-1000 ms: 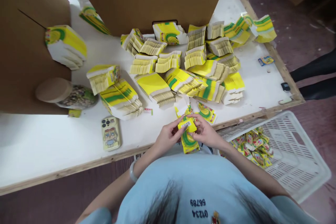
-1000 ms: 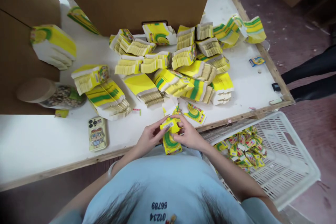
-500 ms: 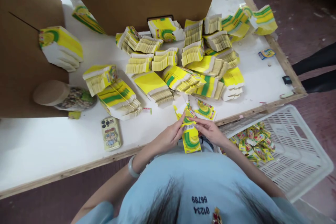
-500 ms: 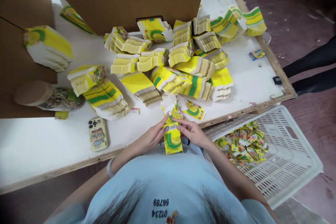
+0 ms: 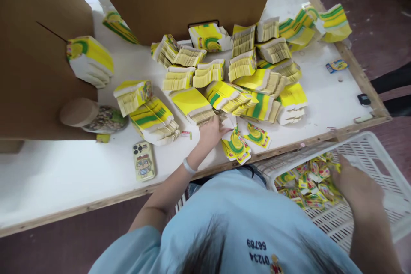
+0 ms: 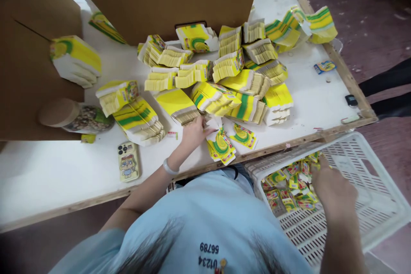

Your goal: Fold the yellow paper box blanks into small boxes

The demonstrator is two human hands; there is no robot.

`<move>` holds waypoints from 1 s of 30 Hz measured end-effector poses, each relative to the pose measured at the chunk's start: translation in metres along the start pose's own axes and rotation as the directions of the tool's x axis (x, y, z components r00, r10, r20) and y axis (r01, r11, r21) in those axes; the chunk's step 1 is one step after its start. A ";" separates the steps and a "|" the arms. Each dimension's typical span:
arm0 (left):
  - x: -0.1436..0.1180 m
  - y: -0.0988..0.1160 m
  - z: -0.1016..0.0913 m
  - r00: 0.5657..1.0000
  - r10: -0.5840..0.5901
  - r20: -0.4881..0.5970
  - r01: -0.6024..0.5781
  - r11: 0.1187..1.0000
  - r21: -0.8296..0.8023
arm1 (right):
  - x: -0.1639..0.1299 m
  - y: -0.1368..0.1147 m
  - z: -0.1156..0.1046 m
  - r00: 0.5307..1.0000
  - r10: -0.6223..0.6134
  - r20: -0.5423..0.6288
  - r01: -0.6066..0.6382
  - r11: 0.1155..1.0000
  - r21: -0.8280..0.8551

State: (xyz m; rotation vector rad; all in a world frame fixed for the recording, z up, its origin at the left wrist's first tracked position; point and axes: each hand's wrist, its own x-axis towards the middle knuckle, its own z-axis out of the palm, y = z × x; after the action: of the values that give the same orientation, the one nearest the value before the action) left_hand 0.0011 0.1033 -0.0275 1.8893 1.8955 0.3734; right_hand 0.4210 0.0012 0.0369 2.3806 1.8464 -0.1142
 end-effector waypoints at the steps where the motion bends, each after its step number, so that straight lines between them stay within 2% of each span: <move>1: 0.002 0.001 0.003 1.000 0.026 0.017 -0.026 1.000 -0.008 | -0.004 0.008 -0.001 0.997 0.071 0.013 -0.069 0.991 -0.111; 3: 0.004 0.001 0.005 0.997 0.079 0.027 -0.078 0.996 -0.031 | -0.009 -0.005 -0.002 0.993 0.115 0.035 -0.109 0.985 -0.134; 5: 0.004 -0.002 0.002 0.993 0.110 0.031 -0.109 0.993 -0.038 | -0.008 -0.048 0.001 0.998 -0.027 -0.051 0.030 0.998 0.058; 6: 0.004 -0.005 -0.001 0.993 0.114 0.022 -0.113 0.993 -0.037 | -0.005 -0.076 0.004 0.985 -0.119 -0.123 0.139 0.975 0.173; 8: 0.000 -0.010 -0.011 0.993 0.115 -0.014 -0.116 0.992 -0.055 | 0.004 -0.137 0.013 0.904 -0.313 -0.292 0.410 0.829 0.380; 10: -0.009 -0.012 -0.024 0.990 0.131 -0.054 -0.138 0.979 -0.152 | 0.011 -0.194 0.022 0.799 -0.411 -0.439 0.597 0.630 0.496; 12: -0.021 -0.011 -0.036 0.990 0.116 -0.075 -0.135 0.930 -0.341 | 0.013 -0.238 0.031 0.745 -0.428 -0.511 0.667 0.485 0.566; 14: -0.035 -0.007 -0.045 0.994 0.041 -0.097 -0.086 0.848 -0.522 | 0.010 -0.265 0.038 0.746 -0.425 -0.513 0.662 0.390 0.640; 16: -0.048 -0.003 -0.048 0.993 -0.029 -0.116 -0.052 0.773 -0.632 | 0.004 -0.278 0.041 0.775 -0.402 -0.488 0.618 0.315 0.721; 18: -0.057 0.000 -0.043 0.993 0.001 -0.118 -0.082 0.719 -0.690 | -0.002 -0.279 0.042 0.821 -0.333 -0.463 0.553 0.264 0.790; 20: -0.064 0.003 -0.030 0.984 0.138 -0.109 -0.173 0.659 -0.732 | -0.006 -0.274 0.040 0.864 -0.256 -0.434 0.490 0.229 0.841; 22: -0.068 0.006 -0.011 0.947 0.311 -0.084 -0.261 0.587 -0.766 | -0.008 -0.269 0.038 0.880 -0.229 -0.417 0.462 0.207 0.862; 24: -0.072 0.009 0.007 0.915 0.404 -0.010 -0.245 0.534 -0.809 | -0.008 -0.266 0.036 0.878 -0.229 -0.421 0.468 0.213 0.858; 27: -0.076 0.011 0.022 0.917 0.390 0.089 -0.145 0.533 -0.833 | -0.008 -0.264 0.033 0.882 -0.228 -0.413 0.465 0.270 0.843; 30: -0.080 0.011 0.020 0.931 0.352 0.100 -0.133 0.578 -0.805 | -0.009 -0.262 0.029 0.913 -0.243 -0.328 0.389 0.278 0.878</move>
State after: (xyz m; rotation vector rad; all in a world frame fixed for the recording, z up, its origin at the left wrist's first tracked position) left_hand 0.0178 0.0224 -0.0304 1.4529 0.9949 0.8567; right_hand 0.1654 0.0527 -0.0049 2.4691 2.8358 -1.5327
